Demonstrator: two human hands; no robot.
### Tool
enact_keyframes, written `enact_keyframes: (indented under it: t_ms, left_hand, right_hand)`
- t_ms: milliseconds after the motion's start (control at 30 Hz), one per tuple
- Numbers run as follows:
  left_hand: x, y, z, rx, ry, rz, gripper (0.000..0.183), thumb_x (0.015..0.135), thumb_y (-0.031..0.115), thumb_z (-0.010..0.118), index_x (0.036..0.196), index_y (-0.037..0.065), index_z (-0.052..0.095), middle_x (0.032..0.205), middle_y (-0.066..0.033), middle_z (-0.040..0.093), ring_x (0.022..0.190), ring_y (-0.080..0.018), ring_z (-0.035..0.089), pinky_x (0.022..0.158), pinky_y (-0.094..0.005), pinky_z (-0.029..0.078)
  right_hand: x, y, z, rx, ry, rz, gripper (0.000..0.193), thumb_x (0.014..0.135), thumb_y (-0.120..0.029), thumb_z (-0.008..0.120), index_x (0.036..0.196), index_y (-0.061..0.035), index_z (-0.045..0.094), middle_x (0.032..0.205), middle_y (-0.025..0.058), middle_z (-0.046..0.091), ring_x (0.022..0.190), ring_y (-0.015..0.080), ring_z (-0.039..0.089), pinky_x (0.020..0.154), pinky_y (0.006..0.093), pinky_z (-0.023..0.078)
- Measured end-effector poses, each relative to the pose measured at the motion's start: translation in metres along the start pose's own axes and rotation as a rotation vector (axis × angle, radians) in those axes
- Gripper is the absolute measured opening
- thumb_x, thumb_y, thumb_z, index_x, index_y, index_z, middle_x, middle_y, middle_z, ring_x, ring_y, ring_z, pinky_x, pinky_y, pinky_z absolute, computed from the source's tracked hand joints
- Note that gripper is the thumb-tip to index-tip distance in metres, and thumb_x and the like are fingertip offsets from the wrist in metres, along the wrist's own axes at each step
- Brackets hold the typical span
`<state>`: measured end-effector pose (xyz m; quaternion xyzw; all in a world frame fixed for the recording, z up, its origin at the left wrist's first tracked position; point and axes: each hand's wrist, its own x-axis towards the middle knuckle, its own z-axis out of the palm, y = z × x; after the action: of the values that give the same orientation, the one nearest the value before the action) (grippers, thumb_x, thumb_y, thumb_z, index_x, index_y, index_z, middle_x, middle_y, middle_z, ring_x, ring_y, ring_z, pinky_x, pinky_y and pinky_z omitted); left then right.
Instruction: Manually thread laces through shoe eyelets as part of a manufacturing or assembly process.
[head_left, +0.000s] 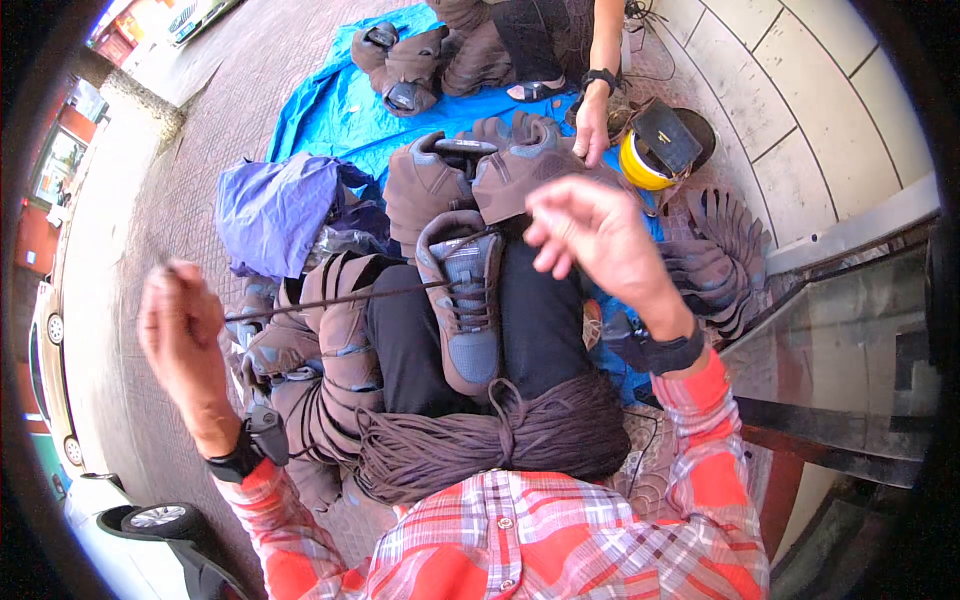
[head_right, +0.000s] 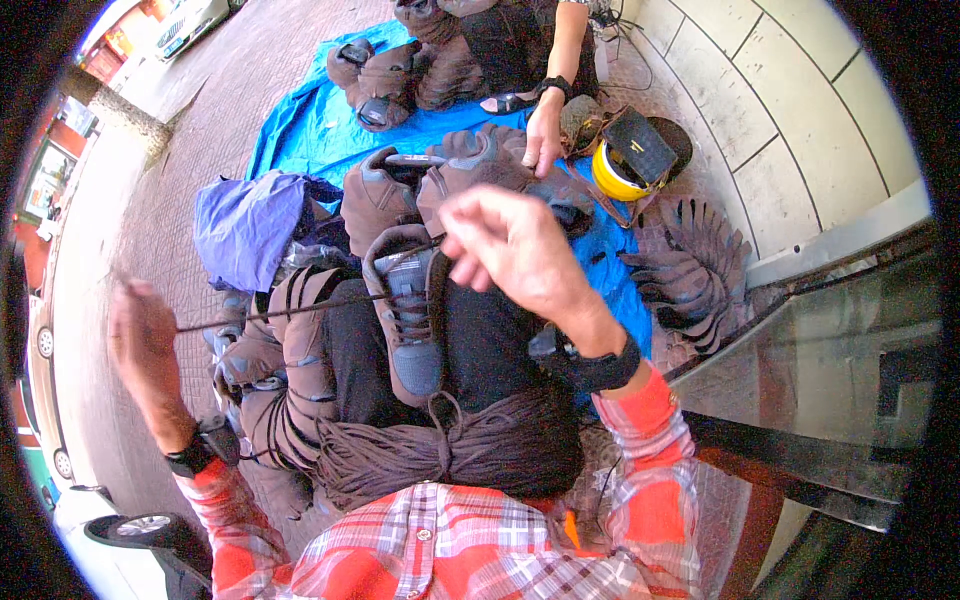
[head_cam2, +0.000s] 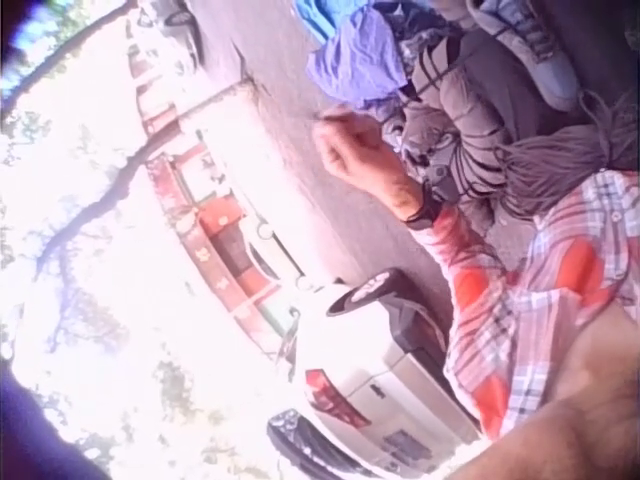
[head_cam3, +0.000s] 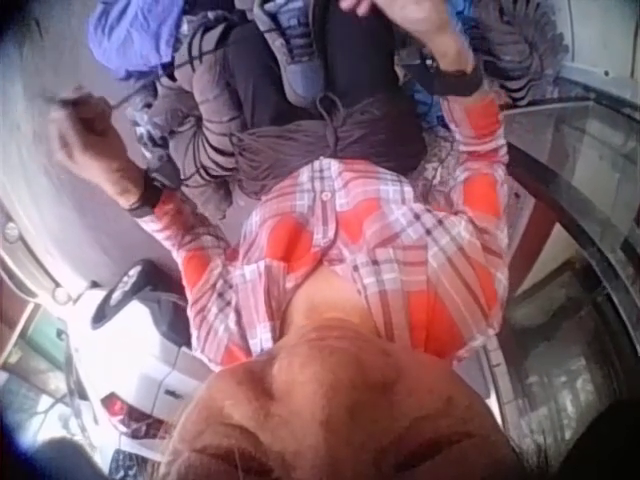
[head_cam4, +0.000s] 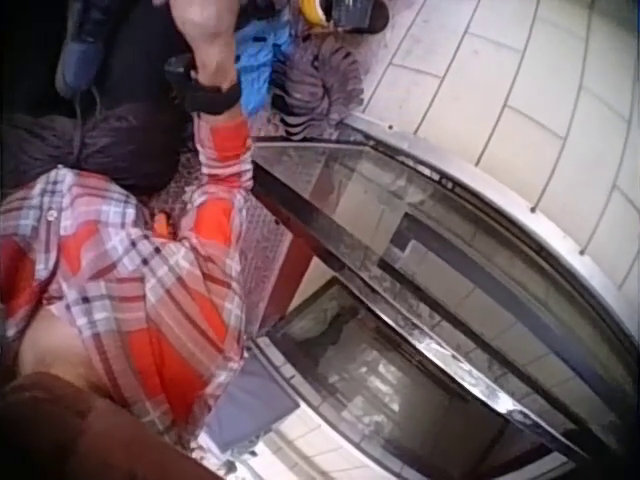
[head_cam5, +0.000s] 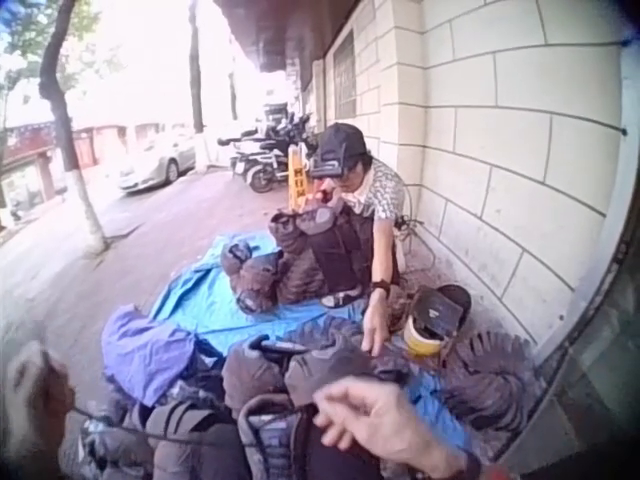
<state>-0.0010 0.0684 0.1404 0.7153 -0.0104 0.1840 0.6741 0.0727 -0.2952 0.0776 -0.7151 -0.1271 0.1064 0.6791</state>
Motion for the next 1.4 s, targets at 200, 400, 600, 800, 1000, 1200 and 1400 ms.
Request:
enact_keyframes:
  t_ms: [200,400,600,800,1000,1200,1400]
  left_hand:
    - [-0.022,-0.086,0.072,0.430,-0.485,-0.166,0.019,0.091,0.014,0.056,0.096,0.000,0.068,0.073,-0.0020,0.059,0.067,-0.0109,0.053,0.061,-0.0254,0.042]
    - [-0.030,-0.122,0.131,0.567,-0.502,0.000,0.018,0.081,0.007,0.064,0.098,0.001,0.067,0.078,-0.0134,0.060,0.071,-0.0250,0.059,0.065,-0.0329,0.046]
    - [-0.039,-0.143,0.142,0.798,-0.433,0.244,0.011,0.080,0.009,0.065,0.089,0.004,0.065,0.080,-0.0133,0.057,0.074,-0.0315,0.059,0.065,-0.0379,0.048]
    - [-0.041,-0.143,0.147,0.898,-0.375,0.333,0.011,0.080,0.011,0.066,0.089,0.007,0.063,0.080,-0.0112,0.054,0.073,-0.0302,0.059,0.062,-0.0382,0.049]
    - [-0.039,-0.145,0.151,1.018,-0.342,0.389,0.007,0.077,0.012,0.064,0.078,0.009,0.058,0.075,-0.0102,0.052,0.067,-0.0297,0.058,0.059,-0.0389,0.049]
    - [-0.031,-0.150,0.149,0.845,-0.462,0.287,0.007,0.078,0.009,0.063,0.080,0.004,0.058,0.076,-0.0104,0.052,0.064,-0.0259,0.056,0.057,-0.0361,0.046]
    - [-0.032,-0.161,0.150,0.381,-0.439,-0.077,0.008,0.082,0.006,0.062,0.084,-0.001,0.059,0.081,-0.0043,0.051,0.074,-0.0130,0.050,0.068,-0.0246,0.040]
  right_hand:
    - [-0.022,0.091,0.006,-0.174,-0.054,0.262,0.017,0.093,-0.012,0.055,0.103,0.0002,0.060,0.083,0.0074,0.064,0.064,0.0106,0.062,0.052,0.0235,0.050]
    - [-0.024,0.098,0.023,-0.192,-0.075,0.260,0.018,0.092,-0.011,0.055,0.105,-0.0002,0.061,0.084,0.0072,0.065,0.065,0.0104,0.062,0.055,0.0241,0.050]
    - [-0.027,0.102,0.029,-0.260,-0.025,0.143,0.015,0.089,-0.009,0.055,0.098,0.0013,0.062,0.076,0.0099,0.066,0.058,0.0152,0.063,0.056,0.0289,0.051]
    - [-0.029,0.110,0.029,-0.252,0.002,0.108,0.015,0.088,-0.010,0.056,0.097,0.0007,0.062,0.076,0.0107,0.066,0.058,0.0163,0.064,0.056,0.0294,0.051]
    - [-0.028,0.108,0.031,-0.299,-0.009,0.074,0.015,0.088,-0.009,0.057,0.097,0.0002,0.063,0.076,0.0111,0.066,0.058,0.0170,0.063,0.056,0.0296,0.051]
    - [-0.026,0.108,0.030,-0.267,-0.011,0.071,0.015,0.088,-0.009,0.056,0.098,0.0000,0.062,0.074,0.0107,0.065,0.056,0.0163,0.062,0.054,0.0293,0.050]
    - [-0.006,0.088,0.047,-0.114,0.007,0.235,0.015,0.090,-0.010,0.053,0.099,-0.0002,0.061,0.070,0.0127,0.064,0.052,0.0164,0.061,0.051,0.0287,0.049]
